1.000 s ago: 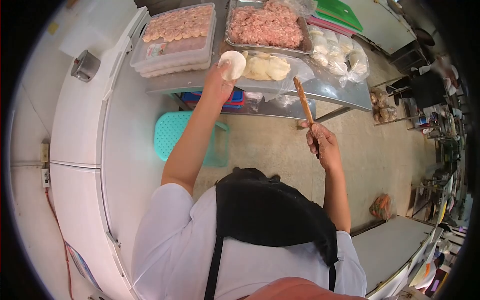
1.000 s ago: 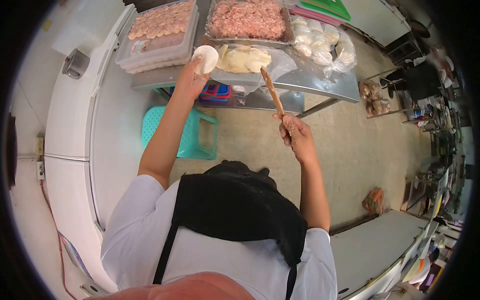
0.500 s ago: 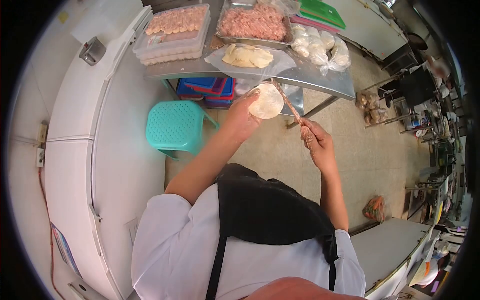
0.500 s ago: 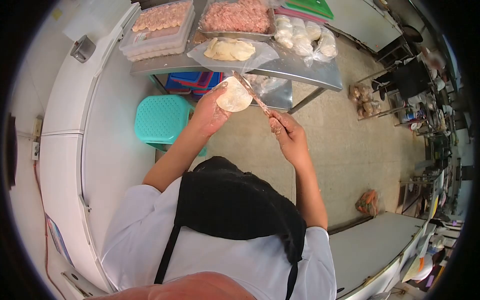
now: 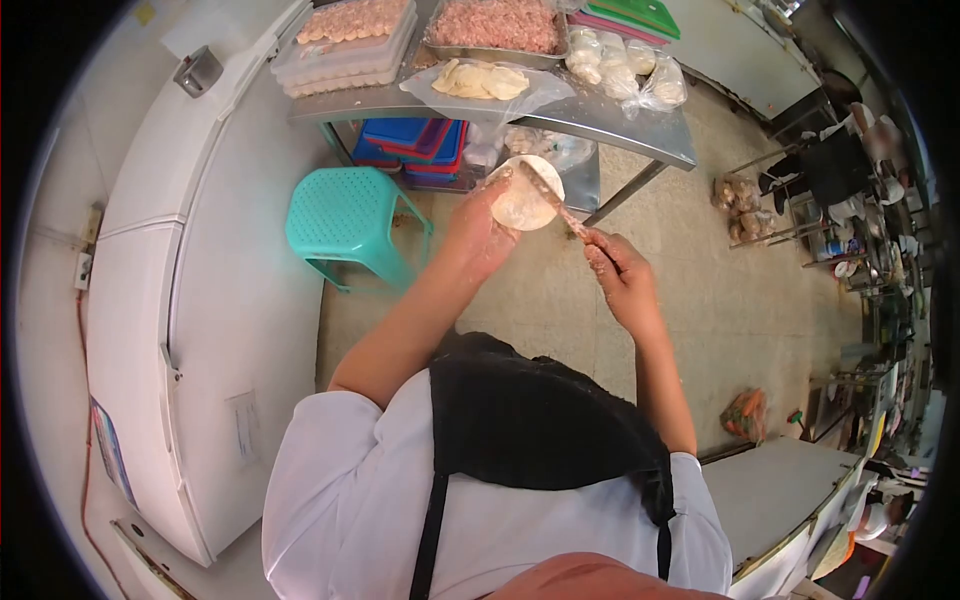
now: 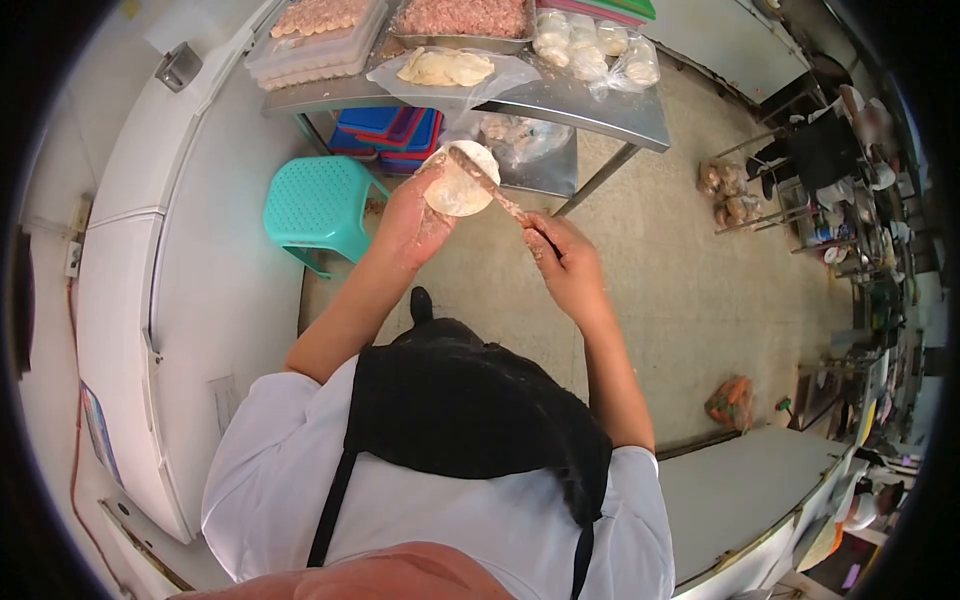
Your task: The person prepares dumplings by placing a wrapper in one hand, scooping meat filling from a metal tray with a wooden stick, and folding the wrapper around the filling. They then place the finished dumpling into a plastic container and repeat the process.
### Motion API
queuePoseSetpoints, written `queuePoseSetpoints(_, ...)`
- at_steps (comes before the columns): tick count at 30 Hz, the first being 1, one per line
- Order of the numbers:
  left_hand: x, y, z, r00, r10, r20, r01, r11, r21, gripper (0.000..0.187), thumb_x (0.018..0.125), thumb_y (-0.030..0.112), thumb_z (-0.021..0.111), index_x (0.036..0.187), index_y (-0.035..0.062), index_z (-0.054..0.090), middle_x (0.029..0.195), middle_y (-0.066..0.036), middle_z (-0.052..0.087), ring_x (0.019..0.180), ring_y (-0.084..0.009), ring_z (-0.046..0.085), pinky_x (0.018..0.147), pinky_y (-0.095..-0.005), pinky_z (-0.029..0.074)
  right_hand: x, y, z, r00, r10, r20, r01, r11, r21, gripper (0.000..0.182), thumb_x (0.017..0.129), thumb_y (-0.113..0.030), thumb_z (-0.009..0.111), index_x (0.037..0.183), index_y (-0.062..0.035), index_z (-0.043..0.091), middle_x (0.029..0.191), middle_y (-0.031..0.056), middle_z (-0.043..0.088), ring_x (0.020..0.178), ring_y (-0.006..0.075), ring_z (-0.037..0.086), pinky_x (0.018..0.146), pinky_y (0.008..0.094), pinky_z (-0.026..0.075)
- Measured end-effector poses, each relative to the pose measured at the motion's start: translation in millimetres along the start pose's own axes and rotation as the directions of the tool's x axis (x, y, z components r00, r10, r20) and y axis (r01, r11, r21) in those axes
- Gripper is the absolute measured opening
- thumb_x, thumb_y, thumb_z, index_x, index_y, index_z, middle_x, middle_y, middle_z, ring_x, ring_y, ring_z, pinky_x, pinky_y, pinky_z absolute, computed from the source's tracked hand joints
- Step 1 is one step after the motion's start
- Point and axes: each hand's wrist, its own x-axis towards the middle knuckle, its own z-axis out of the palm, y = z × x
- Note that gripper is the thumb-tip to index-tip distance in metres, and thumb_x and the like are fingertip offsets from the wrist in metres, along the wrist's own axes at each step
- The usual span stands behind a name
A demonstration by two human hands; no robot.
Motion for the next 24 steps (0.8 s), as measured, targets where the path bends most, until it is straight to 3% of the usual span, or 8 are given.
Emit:
queuePoseSetpoints(4,-10.6,-13.6,-7.6,0.998,-0.016,-0.054,0.011,0.996,-0.088,0.032,0.094,0.012,0.049,0.123,-0.0027,0.048,0.123,-0.015,0.056,0.114,-0.0267,0.056,0.1,-0.0392,0.044,-13.5,24.4,-1.7,0.999,-0.033,0.013,0.034,0.994,-0.105,0.027,0.092,-0.017,0.061,0.114,-0.001,0.063,0.083,0.0124,0.058,0.071,0.0208,0.056,0.066,0.0296,0.045)
queuePoseSetpoints(7,-12.4,-7.7,-18.2,0.995,0.086,-0.05,-0.089,0.994,-0.061,0.034,0.093,0.012,0.05,0.124,-0.0024,0.048,0.124,-0.015,0.056,0.117,-0.0269,0.055,0.102,-0.0405,0.044,-21.9,33.6,-11.1,0.999,0.026,0.045,-0.018,0.986,-0.169,0.026,0.093,-0.016,0.061,0.114,-0.0008,0.063,0.08,0.0058,0.056,0.071,0.0129,0.051,0.065,0.027,0.043)
queuePoseSetpoints(10,-14.3,2.6,-19.3,0.984,0.158,-0.08,-0.163,0.984,-0.068,0.034,0.093,0.011,0.049,0.124,-0.0029,0.047,0.125,-0.016,0.056,0.118,-0.0277,0.055,0.102,-0.0419,0.045,-29.0,41.9,-25.9,0.996,0.059,0.065,-0.034,0.94,-0.341,0.026,0.092,-0.016,0.061,0.113,-0.0001,0.064,0.078,0.0064,0.057,0.07,0.014,0.052,0.066,0.028,0.044)
queuePoseSetpoints(16,-7.1,12.9,-16.2,0.984,0.172,-0.047,-0.172,0.985,-0.002,0.036,0.096,0.015,0.044,0.127,-0.0037,0.044,0.127,-0.02,0.054,0.118,-0.0316,0.055,0.101,-0.0448,0.046,-23.0,41.5,-32.8,0.999,0.046,-0.015,-0.048,0.978,-0.201,0.026,0.092,-0.018,0.061,0.11,-0.0008,0.065,0.078,0.0112,0.058,0.067,0.0189,0.055,0.065,0.0307,0.045)
queuePoseSetpoints(22,11.6,27.1,-15.2,0.987,0.156,-0.043,-0.156,0.988,-0.012,0.036,0.097,0.016,0.043,0.127,-0.0035,0.043,0.129,-0.021,0.052,0.12,-0.0327,0.053,0.103,-0.0462,0.044,2.4,40.1,-22.4,0.999,0.038,-0.022,-0.041,0.99,-0.137,0.025,0.091,-0.016,0.062,0.11,0.0009,0.064,0.08,0.0108,0.06,0.07,0.0167,0.056,0.066,0.0288,0.045)
queuePoseSetpoints(24,23.5,37.0,-18.2,0.989,0.141,-0.04,-0.142,0.99,-0.01,0.036,0.097,0.017,0.043,0.127,-0.0034,0.043,0.129,-0.021,0.052,0.12,-0.033,0.052,0.103,-0.0463,0.044,14.9,36.7,-18.0,0.992,0.13,0.005,-0.128,0.983,-0.134,0.027,0.092,-0.017,0.063,0.112,0.0015,0.064,0.084,0.0082,0.06,0.074,0.014,0.055,0.069,0.0266,0.044)
